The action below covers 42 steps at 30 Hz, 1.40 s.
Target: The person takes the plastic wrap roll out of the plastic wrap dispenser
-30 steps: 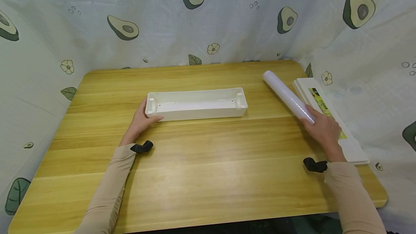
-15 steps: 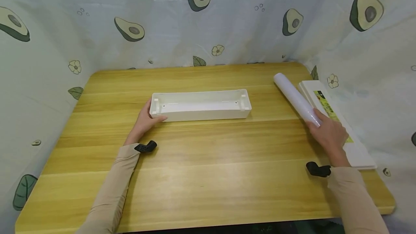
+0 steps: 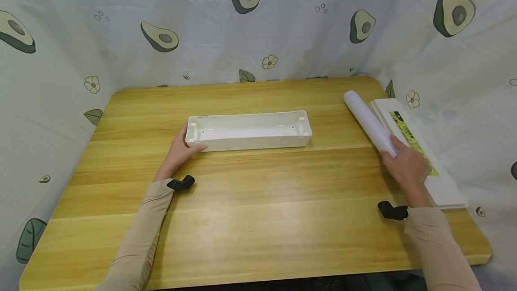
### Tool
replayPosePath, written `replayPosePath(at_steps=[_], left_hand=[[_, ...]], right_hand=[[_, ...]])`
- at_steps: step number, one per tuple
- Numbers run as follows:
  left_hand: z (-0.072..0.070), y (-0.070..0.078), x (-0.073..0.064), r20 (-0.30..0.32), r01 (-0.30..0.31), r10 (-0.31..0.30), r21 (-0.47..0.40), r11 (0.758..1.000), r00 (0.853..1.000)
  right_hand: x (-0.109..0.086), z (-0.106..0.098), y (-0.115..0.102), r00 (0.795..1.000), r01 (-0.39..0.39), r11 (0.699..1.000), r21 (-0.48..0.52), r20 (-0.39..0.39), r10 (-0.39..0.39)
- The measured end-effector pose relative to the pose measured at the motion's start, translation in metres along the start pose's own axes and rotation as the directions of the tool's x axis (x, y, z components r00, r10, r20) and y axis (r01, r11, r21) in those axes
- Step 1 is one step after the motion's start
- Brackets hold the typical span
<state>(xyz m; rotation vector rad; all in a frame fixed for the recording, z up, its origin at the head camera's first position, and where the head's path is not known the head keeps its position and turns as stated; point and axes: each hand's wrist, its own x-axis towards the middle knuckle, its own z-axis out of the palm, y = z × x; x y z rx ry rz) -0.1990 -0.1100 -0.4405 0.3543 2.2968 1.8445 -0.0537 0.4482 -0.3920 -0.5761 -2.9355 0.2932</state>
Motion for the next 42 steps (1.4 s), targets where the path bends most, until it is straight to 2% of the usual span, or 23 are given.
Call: replayPosePath(at_steps=[5, 13, 27, 33, 42], left_hand=[[0.0001, -0.0052, 0.0024, -0.019, -0.018, 0.019, 0.030, 0.999, 1.000], [0.0001, -0.0033, 0.0025, -0.028, -0.014, 0.015, 0.047, 0.999, 0.999], [-0.0018, -0.0012, 0.0024, -0.025, -0.005, 0.006, 0.059, 0.998, 1.000], [-0.0022, 0.0002, 0.0023, -0.031, -0.010, 0.012, 0.074, 0.997, 0.999], [0.0008, -0.0019, 0.0011, -0.020, -0.020, 0.021, 0.051, 0.998, 1.000]], right_hand=[[-0.0002, 0.0016, -0.0012, 0.999, 0.040, 0.999, -0.002, -0.010, -0.040], [0.0013, 0.0007, -0.0041, 0.996, 0.076, 0.997, -0.008, 0.050, -0.075], [0.0057, 0.0037, -0.0022, 0.993, 0.094, 0.995, -0.033, 0.069, -0.091], [0.0069, 0.0030, -0.0026, 0.994, 0.098, 0.995, -0.027, 0.057, -0.096], [0.0068, 0.0042, -0.0046, 0.992, 0.123, 0.992, -0.012, 0.024, -0.123]])
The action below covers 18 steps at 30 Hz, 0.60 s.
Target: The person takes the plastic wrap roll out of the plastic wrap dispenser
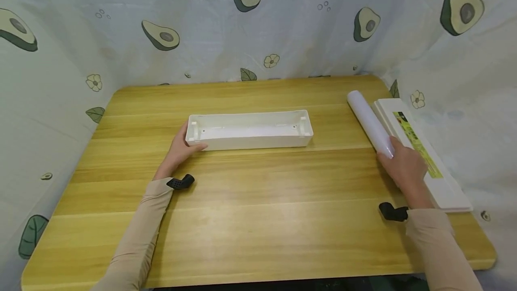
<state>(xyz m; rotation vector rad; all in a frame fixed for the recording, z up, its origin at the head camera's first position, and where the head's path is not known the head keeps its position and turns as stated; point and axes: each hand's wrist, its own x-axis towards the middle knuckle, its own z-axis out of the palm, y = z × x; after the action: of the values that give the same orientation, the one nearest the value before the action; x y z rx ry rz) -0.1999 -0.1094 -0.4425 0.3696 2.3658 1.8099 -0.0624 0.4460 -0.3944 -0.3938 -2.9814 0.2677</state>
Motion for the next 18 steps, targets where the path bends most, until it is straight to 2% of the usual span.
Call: replayPosePath(at_steps=[8, 14, 16, 18], left_hand=[[-0.006, -0.001, -0.006, -0.033, 0.004, -0.003, 0.042, 0.999, 0.999], [-0.004, 0.001, -0.002, -0.005, 0.004, -0.003, 0.065, 0.998, 1.000], [-0.003, 0.008, -0.002, 0.020, 0.015, -0.016, 0.055, 0.998, 1.000], [-0.002, 0.009, 0.000, 0.046, 0.008, -0.010, 0.047, 0.999, 0.999]], right_hand=[[0.011, 0.008, -0.005, 0.996, 0.078, 0.997, 0.022, -0.055, -0.076], [0.008, 0.005, -0.005, 0.993, 0.090, 0.996, 0.016, -0.075, -0.089], [0.007, 0.005, -0.004, 0.995, 0.079, 0.997, 0.016, -0.062, -0.078], [0.005, 0.005, -0.002, 0.997, 0.065, 0.998, 0.017, -0.053, -0.064]])
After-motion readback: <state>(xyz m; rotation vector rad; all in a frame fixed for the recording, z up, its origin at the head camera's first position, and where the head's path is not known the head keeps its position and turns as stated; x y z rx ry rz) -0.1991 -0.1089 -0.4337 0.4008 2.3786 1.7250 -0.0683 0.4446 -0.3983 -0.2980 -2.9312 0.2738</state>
